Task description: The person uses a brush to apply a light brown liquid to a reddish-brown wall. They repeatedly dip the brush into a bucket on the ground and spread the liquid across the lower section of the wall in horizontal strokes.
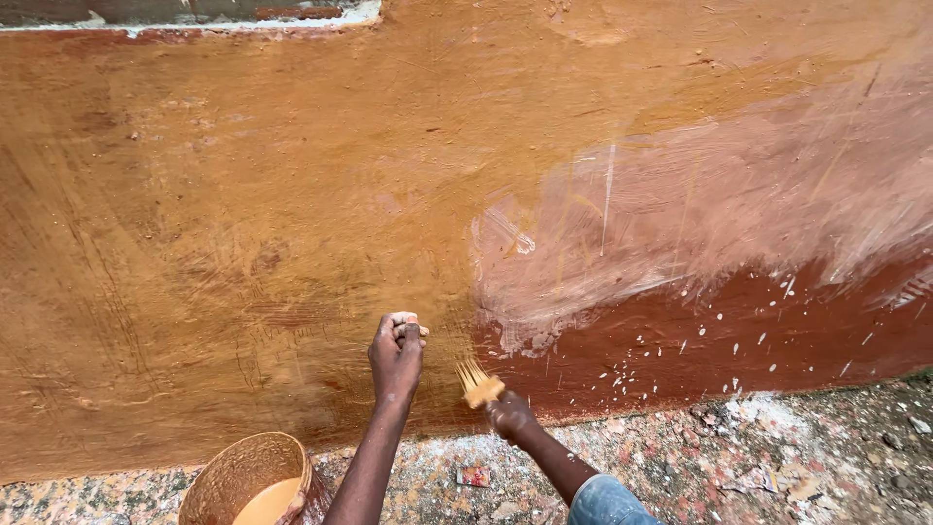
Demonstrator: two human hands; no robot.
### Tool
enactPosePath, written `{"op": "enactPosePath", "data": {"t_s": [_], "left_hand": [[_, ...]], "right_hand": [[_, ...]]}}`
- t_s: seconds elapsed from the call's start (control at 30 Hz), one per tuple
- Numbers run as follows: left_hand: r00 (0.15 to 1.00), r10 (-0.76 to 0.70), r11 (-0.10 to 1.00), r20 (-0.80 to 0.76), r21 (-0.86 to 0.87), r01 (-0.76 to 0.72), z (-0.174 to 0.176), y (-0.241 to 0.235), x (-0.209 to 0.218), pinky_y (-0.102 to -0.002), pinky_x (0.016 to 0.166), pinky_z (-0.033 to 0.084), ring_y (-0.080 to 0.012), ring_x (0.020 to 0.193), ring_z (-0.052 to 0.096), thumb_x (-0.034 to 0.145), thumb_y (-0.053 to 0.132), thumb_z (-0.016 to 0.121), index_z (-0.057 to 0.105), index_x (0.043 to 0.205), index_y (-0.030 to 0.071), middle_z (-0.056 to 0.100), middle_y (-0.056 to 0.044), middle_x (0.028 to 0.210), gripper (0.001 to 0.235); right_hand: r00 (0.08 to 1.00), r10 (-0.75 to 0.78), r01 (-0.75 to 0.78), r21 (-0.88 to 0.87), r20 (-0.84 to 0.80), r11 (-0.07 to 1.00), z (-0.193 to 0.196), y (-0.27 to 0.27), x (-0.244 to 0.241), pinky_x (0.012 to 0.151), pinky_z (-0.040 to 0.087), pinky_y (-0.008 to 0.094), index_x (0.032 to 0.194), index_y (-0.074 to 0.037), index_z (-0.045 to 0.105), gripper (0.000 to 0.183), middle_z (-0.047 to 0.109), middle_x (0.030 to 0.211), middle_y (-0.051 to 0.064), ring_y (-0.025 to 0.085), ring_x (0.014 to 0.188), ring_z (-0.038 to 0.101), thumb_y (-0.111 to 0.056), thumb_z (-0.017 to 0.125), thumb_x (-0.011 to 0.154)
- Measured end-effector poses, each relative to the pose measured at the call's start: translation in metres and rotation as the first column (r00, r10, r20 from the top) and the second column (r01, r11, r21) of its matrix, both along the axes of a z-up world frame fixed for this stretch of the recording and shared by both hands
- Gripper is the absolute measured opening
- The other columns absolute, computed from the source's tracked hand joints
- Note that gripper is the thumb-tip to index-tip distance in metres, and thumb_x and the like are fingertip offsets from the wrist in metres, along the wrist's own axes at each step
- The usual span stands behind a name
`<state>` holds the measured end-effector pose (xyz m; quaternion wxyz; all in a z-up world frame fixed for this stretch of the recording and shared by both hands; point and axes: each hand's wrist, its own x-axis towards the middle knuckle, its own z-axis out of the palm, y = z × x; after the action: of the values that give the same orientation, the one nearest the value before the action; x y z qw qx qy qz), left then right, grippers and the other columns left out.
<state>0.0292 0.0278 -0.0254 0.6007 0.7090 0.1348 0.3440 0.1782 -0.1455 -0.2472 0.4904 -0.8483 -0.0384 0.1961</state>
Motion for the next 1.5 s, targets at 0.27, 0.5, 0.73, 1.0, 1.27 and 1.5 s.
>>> {"op": "enactPosePath", "data": {"t_s": [0.27,0.5,0.73,1.0,1.27,1.5], "left_hand": [[0.996,0.023,0.991,-0.083,0.133,-0.012,-0.004,-0.006,-0.004,-0.033,0.07,0.055,-0.0137,0.075,0.069,0.095,0.019,0.064,0.068,0.101,0.007,0.075,-0.005,0.085,0.014],[0.993,0.006,0.995,-0.12,0.104,0.007,0.003,-0.014,-0.003,-0.033,0.069,0.057,-0.0131,0.074,0.068,0.099,0.025,0.062,0.066,0.102,0.008,0.074,-0.005,0.086,0.019],[0.996,0.01,0.984,-0.088,0.177,0.005,0.006,-0.029,-0.008,-0.034,0.066,0.056,-0.016,0.073,0.067,0.098,0.021,0.062,0.069,0.103,0.005,0.074,-0.009,0.088,0.017],[0.974,-0.132,0.978,-0.185,0.134,0.158,-0.004,-0.029,0.005,-0.032,0.071,0.059,-0.0126,0.077,0.07,0.095,0.019,0.063,0.069,0.107,0.009,0.073,-0.004,0.092,0.016],[0.891,-0.409,0.9,-0.197,0.073,0.43,-0.04,-0.021,0.021,-0.03,0.07,0.053,-0.0131,0.074,0.066,0.094,0.016,0.066,0.073,0.101,0.004,0.073,-0.007,0.086,0.016],[0.884,-0.274,0.927,-0.379,0.14,0.347,-0.048,-0.001,0.012,-0.029,0.071,0.055,-0.0116,0.077,0.066,0.092,0.016,0.068,0.074,0.103,0.007,0.074,-0.004,0.091,0.015]], "right_hand": [[0.998,0.065,-0.066,-0.457,-0.018,0.887,-0.005,-0.071,0.004,0.042,0.045,0.025,0.117,-0.005,0.071,0.044,0.068,0.082,0.006,0.008,0.046,0.046,-0.045,0.054,0.109],[0.944,0.263,-0.266,0.013,-0.201,0.964,0.008,-0.051,-0.011,0.03,0.035,0.024,0.122,-0.009,0.061,0.028,0.058,0.065,0.003,0.009,0.038,0.039,-0.031,0.048,0.11],[0.929,0.27,-0.183,0.32,-0.252,0.93,0.024,-0.001,-0.033,0.029,0.033,0.021,0.119,-0.003,0.065,0.034,0.065,0.068,0.006,0.006,0.038,0.043,-0.032,0.052,0.107],[0.941,-0.326,0.338,0.336,-0.094,0.879,0.03,-0.089,0.015,0.034,0.042,0.025,0.115,-0.01,0.07,0.031,0.071,0.076,0.009,0.011,0.045,0.057,-0.037,0.063,0.1],[0.829,-0.558,0.55,0.14,0.023,0.823,0.033,-0.185,0.031,0.033,0.038,0.025,0.106,-0.01,0.067,0.03,0.065,0.07,0.006,0.01,0.042,0.051,-0.04,0.063,0.101],[0.929,-0.369,0.369,-0.031,0.003,0.929,0.019,-0.163,0.026,0.032,0.035,0.025,0.097,-0.01,0.065,0.032,0.059,0.065,0.003,0.009,0.04,0.046,-0.042,0.062,0.102]]}}
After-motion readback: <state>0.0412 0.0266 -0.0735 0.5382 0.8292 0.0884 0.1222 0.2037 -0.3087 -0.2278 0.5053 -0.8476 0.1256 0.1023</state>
